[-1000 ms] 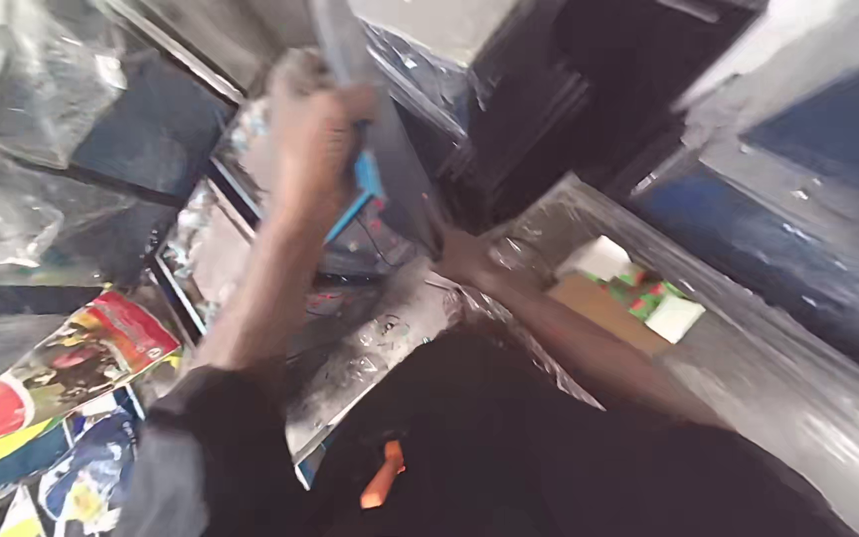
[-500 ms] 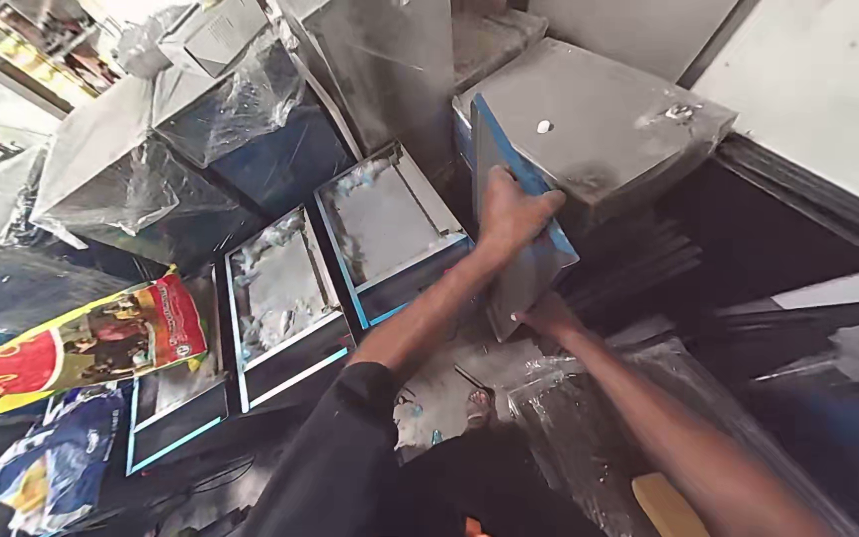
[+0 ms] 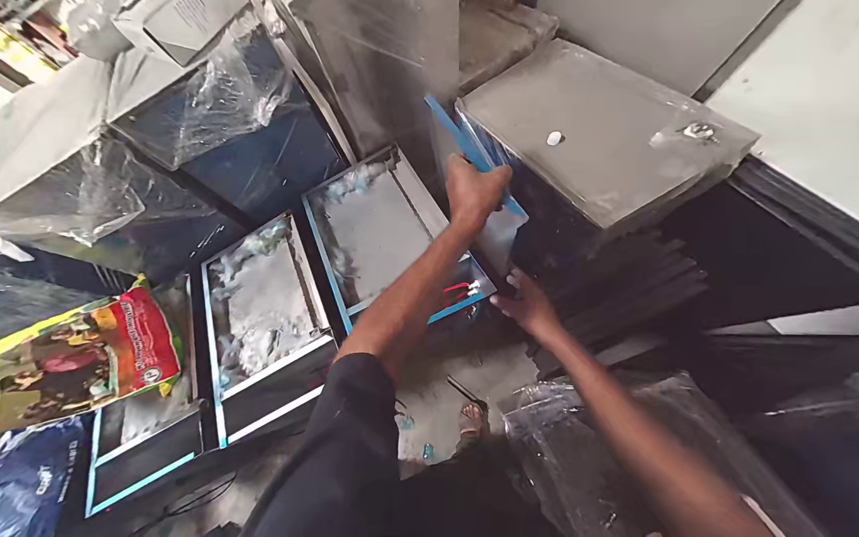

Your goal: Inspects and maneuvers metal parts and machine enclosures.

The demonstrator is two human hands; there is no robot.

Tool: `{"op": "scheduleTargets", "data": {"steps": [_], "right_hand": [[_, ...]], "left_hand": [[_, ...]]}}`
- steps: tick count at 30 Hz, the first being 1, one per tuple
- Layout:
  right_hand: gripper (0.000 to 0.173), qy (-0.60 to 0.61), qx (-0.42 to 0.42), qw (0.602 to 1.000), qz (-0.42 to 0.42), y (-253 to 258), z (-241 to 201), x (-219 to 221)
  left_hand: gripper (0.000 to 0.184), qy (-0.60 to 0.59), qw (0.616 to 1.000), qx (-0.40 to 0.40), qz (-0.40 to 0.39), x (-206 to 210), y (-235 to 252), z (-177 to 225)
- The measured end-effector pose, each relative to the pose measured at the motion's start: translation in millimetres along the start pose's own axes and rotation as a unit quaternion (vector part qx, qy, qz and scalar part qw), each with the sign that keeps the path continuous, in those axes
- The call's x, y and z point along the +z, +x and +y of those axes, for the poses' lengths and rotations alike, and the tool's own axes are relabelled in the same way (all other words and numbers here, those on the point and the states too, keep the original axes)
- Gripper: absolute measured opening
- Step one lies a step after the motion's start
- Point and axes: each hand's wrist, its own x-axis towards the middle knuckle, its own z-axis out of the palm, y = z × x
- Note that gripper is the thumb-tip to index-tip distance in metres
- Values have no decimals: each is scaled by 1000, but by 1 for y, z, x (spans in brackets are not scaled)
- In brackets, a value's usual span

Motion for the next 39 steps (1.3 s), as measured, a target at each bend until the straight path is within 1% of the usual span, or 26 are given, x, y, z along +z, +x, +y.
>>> {"op": "scheduleTargets", "data": {"steps": [1, 3, 4, 6, 9, 12, 13, 16, 17, 18, 19, 20, 21, 22, 23, 24, 25, 26, 27, 29, 31, 33, 35, 37, 38, 39], "right_hand": [[85, -19, -22, 1000, 0, -16, 7, -2], [69, -28, -43, 999, -11, -56, 30, -5], [62, -26, -39, 999, -22, -77, 44, -8], [53, -27, -4, 999, -45, -121, 78, -12], [54, -14, 56, 997, -52, -183, 117, -17], [53, -36, 72, 996, -43, -234, 138, -18], [53, -57, 72, 995, -49, -249, 144, -18], [58, -107, 9, 990, -88, -275, 167, -17], [58, -133, -17, 986, -101, -281, 157, -17], [54, -168, -29, 978, -117, -286, 132, -16], [51, -223, 12, 960, -169, -291, 83, -16], [53, -278, 204, 890, -297, -284, 5, -15], [54, -304, 294, 845, -328, -282, -33, -8], [52, -339, 278, 837, -326, -289, -35, -5], [47, -368, 151, 864, -309, -305, 2, -15], [42, -330, -82, 914, -220, -317, 81, -27], [46, -327, -143, 899, -253, -312, 122, -42], [53, -336, -120, 884, -301, -306, 136, -51], [57, -343, -86, 878, -324, -302, 142, -56], [60, -340, -42, 879, -331, -308, 147, -62], [60, -353, -39, 875, -329, -315, 156, -63], [57, -363, -69, 864, -342, -322, 166, -56], [55, -367, -118, 841, -380, -327, 177, -41], [54, -354, -159, 808, -444, -335, 179, -15], [54, -350, -175, 793, -467, -340, 179, 1], [53, -348, -194, 779, -485, -342, 180, 21]], "left_hand": [[62, -9, 1000, 4, 0, -4, 9, -1], [61, -23, 1000, 2, 2, -15, 20, -2], [61, -26, 1000, -2, 5, -19, 22, -1], [60, -36, 999, 1, 3, -27, 23, -4], [62, -48, 999, 12, -16, -34, 16, -11], [61, -63, 997, 10, -31, -37, 1, -15], [63, -68, 997, -1, -30, -38, -6, -17], [75, -93, 995, -27, -13, -37, -20, -17], [78, -108, 994, -29, -3, -36, -27, -17], [79, -122, 992, -25, 6, -38, -38, -14], [76, -132, 991, -28, 18, -45, -59, -9], [70, -133, 990, -41, 30, -58, -92, -1], [62, -105, 992, -70, 17, -78, -136, 13], [58, -59, 986, -133, -82, -109, -179, 35], [53, -31, 990, -122, -64, -114, -216, 31], [49, -23, 997, -68, -26, -111, -242, 3], [46, -16, 1000, -4, 9, -110, -264, -40], [44, 11, 999, 32, 31, -116, -294, -83], [43, 45, 997, 33, 49, -127, -335, -122], [40, 106, 991, -22, 79, -157, -447, -190], [39, 173, 972, -94, 132, -182, -577, -237], [40, 234, 943, -152, 184, -196, -698, -261], [39, 235, 917, -201, 252, -197, -801, -270], [39, 209, 882, -265, 328, -189, -881, -272], [40, 197, 859, -295, 370, -183, -910, -273], [41, 181, 833, -309, 421, -181, -933, -277]]}}
